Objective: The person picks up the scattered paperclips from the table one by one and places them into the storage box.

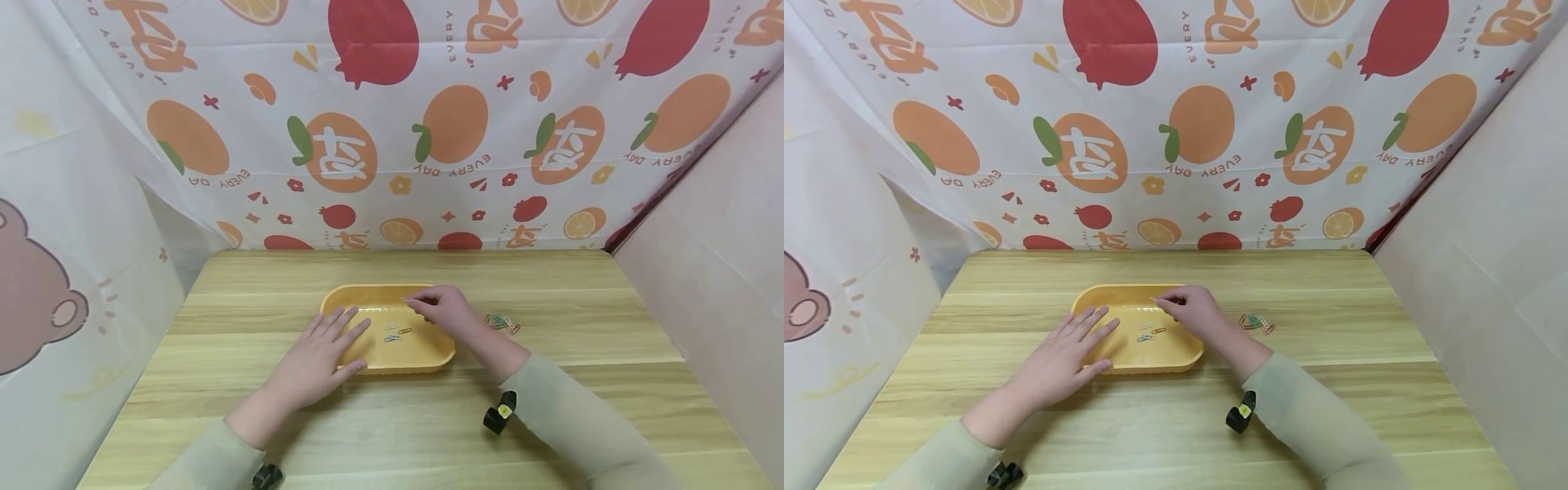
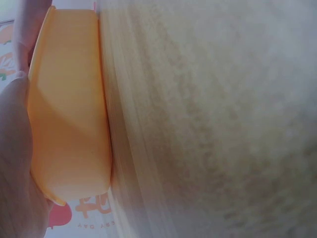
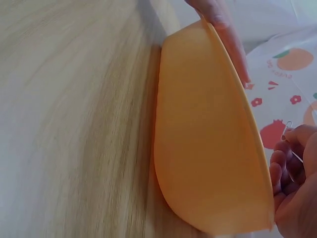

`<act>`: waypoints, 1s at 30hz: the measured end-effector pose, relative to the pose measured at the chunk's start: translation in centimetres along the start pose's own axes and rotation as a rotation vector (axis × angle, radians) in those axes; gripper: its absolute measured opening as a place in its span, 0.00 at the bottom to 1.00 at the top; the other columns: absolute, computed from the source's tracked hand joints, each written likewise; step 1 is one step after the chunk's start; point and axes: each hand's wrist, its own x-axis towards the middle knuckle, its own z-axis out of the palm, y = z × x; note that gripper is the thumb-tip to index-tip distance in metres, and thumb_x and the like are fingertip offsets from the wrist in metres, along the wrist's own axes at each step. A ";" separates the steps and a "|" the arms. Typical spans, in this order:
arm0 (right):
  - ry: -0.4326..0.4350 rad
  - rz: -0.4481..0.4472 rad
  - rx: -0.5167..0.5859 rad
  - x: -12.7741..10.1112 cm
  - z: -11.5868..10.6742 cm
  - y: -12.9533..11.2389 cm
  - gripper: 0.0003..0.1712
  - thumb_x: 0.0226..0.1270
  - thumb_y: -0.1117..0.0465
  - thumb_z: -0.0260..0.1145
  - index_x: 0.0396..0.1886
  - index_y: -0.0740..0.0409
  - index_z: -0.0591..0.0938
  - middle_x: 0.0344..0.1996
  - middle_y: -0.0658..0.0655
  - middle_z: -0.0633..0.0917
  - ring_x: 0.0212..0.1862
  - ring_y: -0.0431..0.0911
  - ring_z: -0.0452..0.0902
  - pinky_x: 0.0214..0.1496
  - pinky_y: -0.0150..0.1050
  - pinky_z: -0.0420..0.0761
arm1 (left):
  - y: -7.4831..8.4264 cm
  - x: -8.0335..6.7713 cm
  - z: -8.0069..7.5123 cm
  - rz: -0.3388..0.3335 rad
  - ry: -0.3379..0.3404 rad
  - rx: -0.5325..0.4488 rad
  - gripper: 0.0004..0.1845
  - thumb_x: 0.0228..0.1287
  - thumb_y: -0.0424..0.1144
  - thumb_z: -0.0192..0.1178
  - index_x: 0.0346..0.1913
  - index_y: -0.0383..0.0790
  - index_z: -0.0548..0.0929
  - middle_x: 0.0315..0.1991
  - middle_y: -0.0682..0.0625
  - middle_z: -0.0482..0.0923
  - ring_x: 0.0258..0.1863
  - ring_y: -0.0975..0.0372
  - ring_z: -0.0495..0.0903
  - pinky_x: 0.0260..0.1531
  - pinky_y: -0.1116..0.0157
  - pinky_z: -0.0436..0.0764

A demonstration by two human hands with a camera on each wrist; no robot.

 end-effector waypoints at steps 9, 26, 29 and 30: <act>-0.035 -0.026 -0.099 0.8 1.5 -0.3 0.14 0.70 0.54 0.67 0.45 0.58 0.89 0.37 0.57 0.87 0.35 0.48 0.81 0.34 0.36 0.83 | -0.1 0.0 0.3 0.018 0.035 0.001 0.37 0.69 0.59 0.57 0.77 0.53 0.62 0.77 0.45 0.56 0.75 0.47 0.54 0.72 0.42 0.52; -0.100 -0.024 -0.508 3.1 3.5 0.2 0.08 0.68 0.54 0.67 0.33 0.49 0.90 0.27 0.41 0.85 0.31 0.37 0.76 0.39 0.34 0.78 | -0.1 0.2 -0.1 0.021 -0.001 0.018 0.37 0.72 0.64 0.49 0.78 0.54 0.60 0.78 0.47 0.53 0.76 0.48 0.52 0.73 0.43 0.51; -0.106 0.016 -0.522 3.3 3.5 0.1 0.08 0.68 0.54 0.68 0.34 0.49 0.90 0.28 0.41 0.85 0.32 0.38 0.77 0.40 0.35 0.78 | -0.2 0.2 0.0 0.022 0.002 0.018 0.37 0.71 0.64 0.50 0.77 0.53 0.60 0.78 0.47 0.53 0.76 0.48 0.52 0.73 0.43 0.52; -0.105 0.027 -0.529 3.3 3.5 0.1 0.07 0.67 0.54 0.68 0.33 0.48 0.90 0.28 0.42 0.85 0.33 0.38 0.77 0.41 0.35 0.79 | -0.2 0.2 0.1 0.022 0.004 0.017 0.37 0.71 0.63 0.51 0.77 0.53 0.60 0.78 0.47 0.53 0.76 0.47 0.52 0.73 0.43 0.52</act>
